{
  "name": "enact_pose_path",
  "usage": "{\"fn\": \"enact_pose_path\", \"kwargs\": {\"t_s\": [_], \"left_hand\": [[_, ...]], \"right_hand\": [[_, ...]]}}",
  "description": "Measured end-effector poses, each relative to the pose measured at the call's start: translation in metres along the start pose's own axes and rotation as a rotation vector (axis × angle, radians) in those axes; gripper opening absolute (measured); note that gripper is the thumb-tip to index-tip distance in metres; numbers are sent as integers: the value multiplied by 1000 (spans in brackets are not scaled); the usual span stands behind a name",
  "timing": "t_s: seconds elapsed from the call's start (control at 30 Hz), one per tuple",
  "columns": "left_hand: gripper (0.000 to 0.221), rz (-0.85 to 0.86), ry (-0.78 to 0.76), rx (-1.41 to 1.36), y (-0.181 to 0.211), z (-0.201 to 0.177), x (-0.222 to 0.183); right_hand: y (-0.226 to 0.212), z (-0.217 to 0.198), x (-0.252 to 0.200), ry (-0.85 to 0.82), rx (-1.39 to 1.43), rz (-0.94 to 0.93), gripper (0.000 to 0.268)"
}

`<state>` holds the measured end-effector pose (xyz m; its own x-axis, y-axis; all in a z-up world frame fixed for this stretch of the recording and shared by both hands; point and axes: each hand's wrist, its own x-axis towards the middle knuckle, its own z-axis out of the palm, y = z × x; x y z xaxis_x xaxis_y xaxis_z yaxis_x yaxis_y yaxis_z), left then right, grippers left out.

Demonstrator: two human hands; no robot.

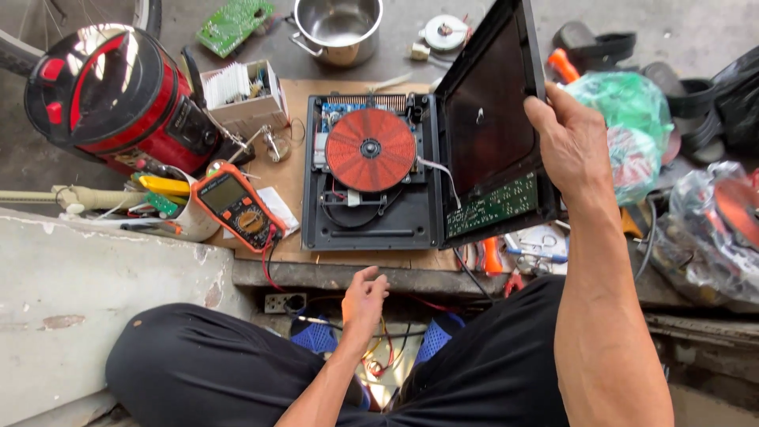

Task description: Disassembling an induction cooker casing and inspecting the internal components using a screwdriver.

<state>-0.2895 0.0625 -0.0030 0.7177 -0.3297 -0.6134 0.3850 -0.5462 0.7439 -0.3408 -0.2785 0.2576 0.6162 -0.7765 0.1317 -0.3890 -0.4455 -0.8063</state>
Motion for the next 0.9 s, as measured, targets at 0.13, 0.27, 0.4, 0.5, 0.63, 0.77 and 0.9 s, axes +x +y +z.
{"fn": "enact_pose_path", "kwargs": {"t_s": [0.13, 0.27, 0.4, 0.5, 0.63, 0.77, 0.9], "left_hand": [[64, -33, 98, -554, 28, -19, -8], [79, -49, 231, -729, 48, -39, 0], [61, -31, 292, -805, 47, -47, 18], [51, -18, 295, -802, 42, -50, 26], [42, -10, 298, -806, 31, -51, 38], [34, -6, 330, -765, 28, -53, 47], [33, -9, 325, -779, 23, -54, 51]], "right_hand": [[7, -20, 3, 23, 80, -6, 37], [52, -33, 18, 16, 119, 79, 38], [81, -35, 25, 25, 93, 141, 48], [79, -32, 22, -6, 99, 274, 47], [121, -30, 35, 18, 157, 277, 46], [117, -32, 38, 16, 243, 424, 49], [118, -30, 42, 23, 265, 473, 50]]}}
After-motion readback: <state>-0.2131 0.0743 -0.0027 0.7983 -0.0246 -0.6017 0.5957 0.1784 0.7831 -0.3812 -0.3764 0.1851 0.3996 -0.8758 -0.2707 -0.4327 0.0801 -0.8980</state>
